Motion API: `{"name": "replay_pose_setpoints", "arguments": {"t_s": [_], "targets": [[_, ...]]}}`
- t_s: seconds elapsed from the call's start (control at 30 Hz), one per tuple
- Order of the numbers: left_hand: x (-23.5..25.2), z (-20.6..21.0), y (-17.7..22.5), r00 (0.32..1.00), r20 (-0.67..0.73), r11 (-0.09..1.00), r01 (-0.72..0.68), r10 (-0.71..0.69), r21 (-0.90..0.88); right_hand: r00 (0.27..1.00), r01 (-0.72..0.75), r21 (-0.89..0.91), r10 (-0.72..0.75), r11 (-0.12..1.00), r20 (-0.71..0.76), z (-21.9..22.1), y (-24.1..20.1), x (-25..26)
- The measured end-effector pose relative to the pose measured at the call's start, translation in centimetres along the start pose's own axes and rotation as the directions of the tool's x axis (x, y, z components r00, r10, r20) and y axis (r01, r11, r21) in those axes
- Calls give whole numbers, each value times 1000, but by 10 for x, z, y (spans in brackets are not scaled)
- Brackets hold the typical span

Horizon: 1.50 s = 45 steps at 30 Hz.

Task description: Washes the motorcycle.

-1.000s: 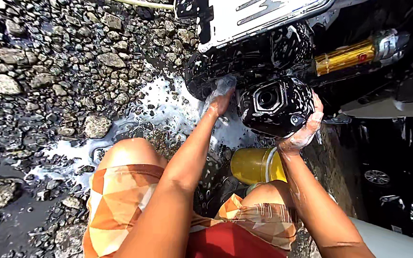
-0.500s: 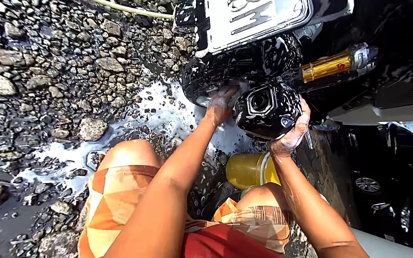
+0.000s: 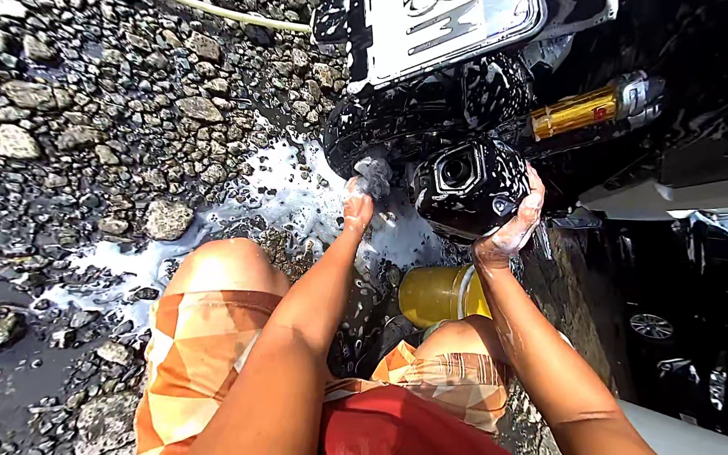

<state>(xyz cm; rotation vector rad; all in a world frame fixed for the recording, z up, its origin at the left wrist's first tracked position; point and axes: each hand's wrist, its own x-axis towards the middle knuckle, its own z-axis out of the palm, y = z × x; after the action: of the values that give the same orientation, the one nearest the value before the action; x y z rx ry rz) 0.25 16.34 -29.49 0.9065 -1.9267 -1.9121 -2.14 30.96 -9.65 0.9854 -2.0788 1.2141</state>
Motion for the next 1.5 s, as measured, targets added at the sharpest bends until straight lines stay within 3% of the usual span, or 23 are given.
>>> {"name": "replay_pose_setpoints", "arguments": {"t_s": [0.07, 0.1, 0.2, 0.23, 0.3, 0.4, 0.53, 0.6, 0.67, 0.73, 0.83, 0.97, 1.1, 1.17, 1.27, 1.33, 1.4, 1.5], "targets": [[-2, -1, -16, 953, 104, 958, 279, -284, 62, 1000, -5, -2, 5, 1000, -3, -1, -1, -1], [-2, 2, -26, 930, 156, 943, 326, -333, 67, 1000, -10, 13, 10, 1000, -8, 0, -2, -1], [4, -5, -9, 917, 367, 985, 123, -158, 118, 1000, -13, 59, 14, 998, -16, 2, -2, 1], [10, -7, 0, 921, 376, 993, 70, -102, 98, 1000, -10, 65, 11, 998, -20, 2, -1, 1], [23, -8, 1, 932, 348, 994, 75, -100, 85, 1000, -9, 56, 11, 998, -22, 1, 1, -1], [25, -9, 2, 941, 273, 964, 140, -201, 227, 1000, -11, 39, 12, 999, -22, 0, 1, -3], [-16, 20, -15, 962, 111, 948, 219, -249, 232, 1000, -16, 71, 17, 997, -16, 2, 0, 0], [-30, 27, -16, 980, 111, 971, 140, -164, 194, 1000, -18, 87, 19, 996, -12, 1, 2, -1], [-37, 34, -21, 988, 154, 958, -18, -27, 285, 1000, -27, 71, 28, 997, -9, -1, 2, -2], [-33, 35, -19, 974, 225, 933, -104, 25, 346, 999, -31, 92, 33, 995, -16, 0, 2, -1], [-22, 34, -17, 981, 190, 947, -86, 27, 309, 999, -33, 83, 35, 996, -21, 0, 1, -1], [-35, 25, 1, 982, 188, 999, 14, -22, 42, 999, -33, 91, 35, 995, -19, -1, -3, -3], [-53, 29, 1, 986, 132, 994, -100, 104, -37, 999, -49, 94, 50, 994, -16, 2, -3, -2], [-48, 25, 8, 965, 113, 961, -249, 236, 118, 999, -43, 85, 45, 995, -25, 2, -3, -1], [-22, 9, 33, 956, 268, 843, -243, 122, 480, 999, -36, 36, 37, 999, -25, 1, -3, -4], [-21, 8, 50, 952, 306, 796, -185, -1, 577, 999, -35, 7, 35, 999, -24, -1, -4, -6], [-20, 5, 66, 952, 304, 823, -142, -39, 550, 999, -35, 11, 35, 999, -18, 0, -4, -3], [-5, -9, 68, 962, 269, 945, -44, -47, 325, 999, -43, 17, 44, 999, -24, -2, -4, -6]]}}
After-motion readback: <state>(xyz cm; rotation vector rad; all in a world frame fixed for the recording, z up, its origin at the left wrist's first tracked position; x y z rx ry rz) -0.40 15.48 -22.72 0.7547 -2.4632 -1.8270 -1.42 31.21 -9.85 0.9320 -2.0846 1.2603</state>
